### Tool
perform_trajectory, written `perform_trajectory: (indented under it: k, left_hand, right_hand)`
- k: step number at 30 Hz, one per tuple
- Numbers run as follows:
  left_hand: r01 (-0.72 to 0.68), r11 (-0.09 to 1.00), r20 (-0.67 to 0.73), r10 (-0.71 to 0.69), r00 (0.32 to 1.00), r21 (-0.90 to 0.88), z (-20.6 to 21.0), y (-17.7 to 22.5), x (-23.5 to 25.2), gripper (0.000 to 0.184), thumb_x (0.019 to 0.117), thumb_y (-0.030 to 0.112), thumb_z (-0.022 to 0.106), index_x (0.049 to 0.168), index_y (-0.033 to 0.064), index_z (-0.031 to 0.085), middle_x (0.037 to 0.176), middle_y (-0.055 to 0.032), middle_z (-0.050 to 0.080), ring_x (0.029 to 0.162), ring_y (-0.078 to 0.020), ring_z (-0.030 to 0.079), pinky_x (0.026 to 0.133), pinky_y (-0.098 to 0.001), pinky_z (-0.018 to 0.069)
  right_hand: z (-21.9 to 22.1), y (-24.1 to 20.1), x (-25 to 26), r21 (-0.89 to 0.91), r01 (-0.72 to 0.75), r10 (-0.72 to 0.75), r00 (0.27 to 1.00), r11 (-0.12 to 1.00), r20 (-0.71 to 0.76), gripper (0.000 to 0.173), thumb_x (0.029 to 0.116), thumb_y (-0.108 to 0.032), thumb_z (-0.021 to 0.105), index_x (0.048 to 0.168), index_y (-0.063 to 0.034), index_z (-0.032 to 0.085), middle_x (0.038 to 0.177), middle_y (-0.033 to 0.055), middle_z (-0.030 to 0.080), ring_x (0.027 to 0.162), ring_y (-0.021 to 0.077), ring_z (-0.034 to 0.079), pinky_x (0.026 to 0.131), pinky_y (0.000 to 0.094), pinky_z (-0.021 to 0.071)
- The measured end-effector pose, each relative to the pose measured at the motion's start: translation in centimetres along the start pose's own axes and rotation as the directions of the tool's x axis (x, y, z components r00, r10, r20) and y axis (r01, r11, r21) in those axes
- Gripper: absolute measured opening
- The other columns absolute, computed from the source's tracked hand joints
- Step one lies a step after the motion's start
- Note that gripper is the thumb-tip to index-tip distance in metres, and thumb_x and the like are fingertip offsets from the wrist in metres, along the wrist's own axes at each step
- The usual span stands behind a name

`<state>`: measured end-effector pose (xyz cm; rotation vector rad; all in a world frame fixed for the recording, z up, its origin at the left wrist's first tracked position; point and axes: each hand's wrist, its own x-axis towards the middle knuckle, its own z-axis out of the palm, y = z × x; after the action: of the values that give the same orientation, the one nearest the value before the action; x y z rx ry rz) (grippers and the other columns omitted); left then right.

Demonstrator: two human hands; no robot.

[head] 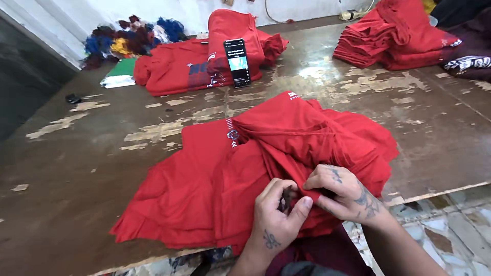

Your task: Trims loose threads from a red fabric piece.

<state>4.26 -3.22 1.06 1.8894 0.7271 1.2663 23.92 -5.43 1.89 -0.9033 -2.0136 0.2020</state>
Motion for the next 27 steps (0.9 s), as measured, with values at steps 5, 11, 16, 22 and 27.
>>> perform_trajectory:
  k: [5, 11, 16, 22, 27]
  left_hand:
    - [-0.022, 1.0, 0.06, 0.023, 0.998, -0.018, -0.3, -0.5, -0.3, 0.027, 0.1007, 0.015, 0.056, 0.082, -0.0028, 0.064, 0.076, -0.0056, 0.061, 0.07, -0.0032, 0.056, 0.063, -0.0167, 0.046]
    - [0.001, 0.979, 0.024, 0.004, 1.0, -0.202, -0.7, -1.1, -0.5, 0.022, 0.1015, 0.021, 0.06, 0.087, 0.005, 0.064, 0.08, 0.003, 0.06, 0.07, 0.0025, 0.054, 0.061, -0.0127, 0.0449]
    - [-0.051, 0.99, -0.057, 0.044, 0.997, -0.129, -0.2, -0.2, -0.4, 0.019, 0.0956, 0.018, 0.067, 0.097, -0.0017, 0.068, 0.091, -0.0026, 0.066, 0.074, 0.0016, 0.058, 0.062, -0.0121, 0.0478]
    - [-0.055, 0.997, -0.022, 0.056, 0.998, 0.053, 0.4, 0.4, -0.1, 0.016, 0.0912, 0.01, 0.063, 0.086, -0.0026, 0.069, 0.082, -0.0062, 0.066, 0.07, -0.0025, 0.059, 0.061, -0.0148, 0.0495]
    - [-0.034, 0.999, 0.021, 0.034, 0.999, 0.002, -0.3, 0.8, -0.1, 0.015, 0.0895, 0.009, 0.06, 0.081, -0.0011, 0.066, 0.078, -0.0036, 0.063, 0.069, -0.0009, 0.056, 0.059, -0.0137, 0.046]
  right_hand:
    - [-0.1, 0.0, -0.1, -0.004, -0.019, 0.019, 1.0, 1.0, 0.001, 0.021, 0.1, -0.013, 0.052, 0.101, -0.0014, 0.07, 0.091, 0.0145, 0.074, 0.088, 0.0232, 0.071, 0.085, 0.034, 0.0562]
    - [-0.5, 0.1, -0.3, 0.049, -0.104, 0.108, 0.991, 0.993, -0.078, 0.022, 0.0986, -0.011, 0.053, 0.103, 0.0023, 0.07, 0.088, 0.0144, 0.073, 0.083, 0.0157, 0.07, 0.08, 0.0258, 0.0555]
    - [-0.4, 0.1, -0.4, 0.065, -0.101, 0.106, 0.992, 0.993, -0.072, 0.023, 0.0991, -0.014, 0.054, 0.103, 0.0022, 0.07, 0.089, 0.0148, 0.073, 0.085, 0.0161, 0.069, 0.081, 0.026, 0.0552]
    - [-0.1, 0.3, -0.3, 0.079, -0.016, 0.019, 0.999, 0.997, -0.04, 0.022, 0.0995, -0.016, 0.056, 0.098, -0.0002, 0.071, 0.089, 0.0151, 0.073, 0.088, 0.0207, 0.07, 0.085, 0.0309, 0.0555]
    - [-0.1, 0.1, -0.2, 0.053, -0.01, 0.012, 1.0, 0.999, -0.026, 0.023, 0.0994, -0.016, 0.054, 0.098, -0.0006, 0.071, 0.09, 0.0152, 0.073, 0.089, 0.0232, 0.071, 0.086, 0.0335, 0.0554]
